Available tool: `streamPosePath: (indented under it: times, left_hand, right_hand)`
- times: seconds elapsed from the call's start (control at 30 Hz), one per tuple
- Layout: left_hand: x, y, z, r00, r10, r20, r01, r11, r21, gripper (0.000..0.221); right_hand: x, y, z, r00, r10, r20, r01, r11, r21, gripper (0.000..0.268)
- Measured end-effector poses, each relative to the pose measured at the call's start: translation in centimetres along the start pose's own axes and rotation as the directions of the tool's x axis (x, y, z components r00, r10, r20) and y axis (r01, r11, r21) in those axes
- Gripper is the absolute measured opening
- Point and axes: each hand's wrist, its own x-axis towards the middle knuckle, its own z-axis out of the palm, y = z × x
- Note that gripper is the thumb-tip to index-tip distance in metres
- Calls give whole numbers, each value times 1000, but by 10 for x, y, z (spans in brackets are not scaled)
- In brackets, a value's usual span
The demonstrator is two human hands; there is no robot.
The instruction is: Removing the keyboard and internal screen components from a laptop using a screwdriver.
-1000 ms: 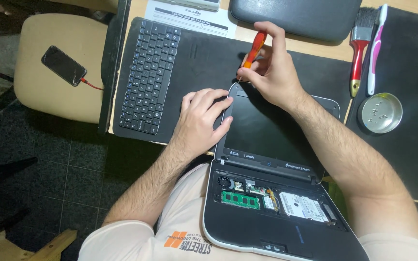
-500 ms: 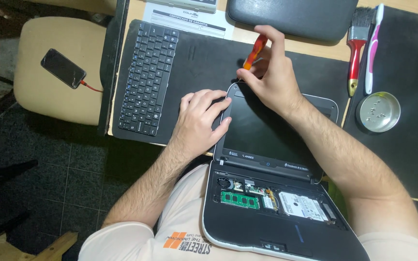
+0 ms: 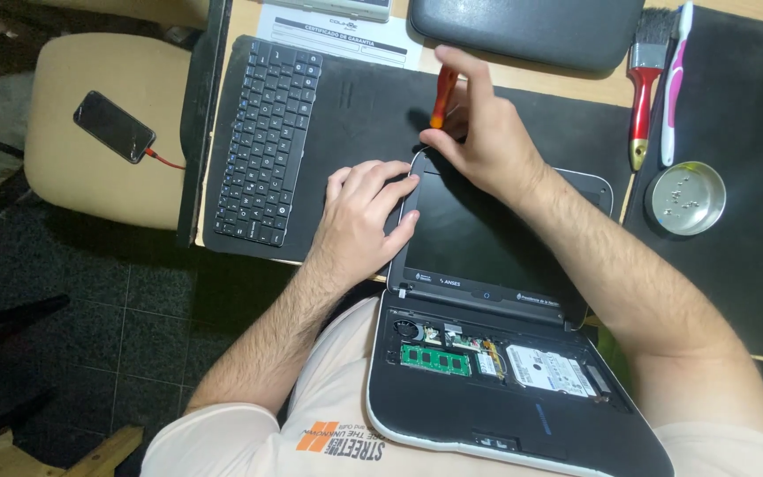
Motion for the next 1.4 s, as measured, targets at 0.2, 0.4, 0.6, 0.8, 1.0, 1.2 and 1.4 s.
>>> streamPosePath:
  times: [0.2,0.4,0.6,0.8,1.0,1.2,1.4]
  left_hand:
    - [3,0,-1,999,-34,32,35,999,-24,41]
    - [27,-1,0,996,-76,54,77,997,-17,37]
    - [48,-7,22,974,-202,106,194,978,80,50]
    - [52,-12,22,967,-208,146,212,977,-15,48]
    - [47,-22,38,963,-237,126,246,968,-57,52]
    - [51,-22,39,960,-236,152,255,960,-119,52]
    - [53,-16,34,956,-243,163,266,954,-138,48]
  right_hand:
    - [25,-14,-10,964,254,74,-261,959,111,95]
    - [26,-32,-24,952,248,180,-264,962,71,111]
    - [29,-32,-24,943,263,203,-283,956,80,109]
    - [31,-24,-25,925,310,218,-353,915,196,109]
    - [29,-26,-25,922,325,209,-364,912,189,109]
    - [23,-24,-18,951,276,141,-301,931,208,108]
    - [24,-17,-20,944,290,158,-324,906,272,107]
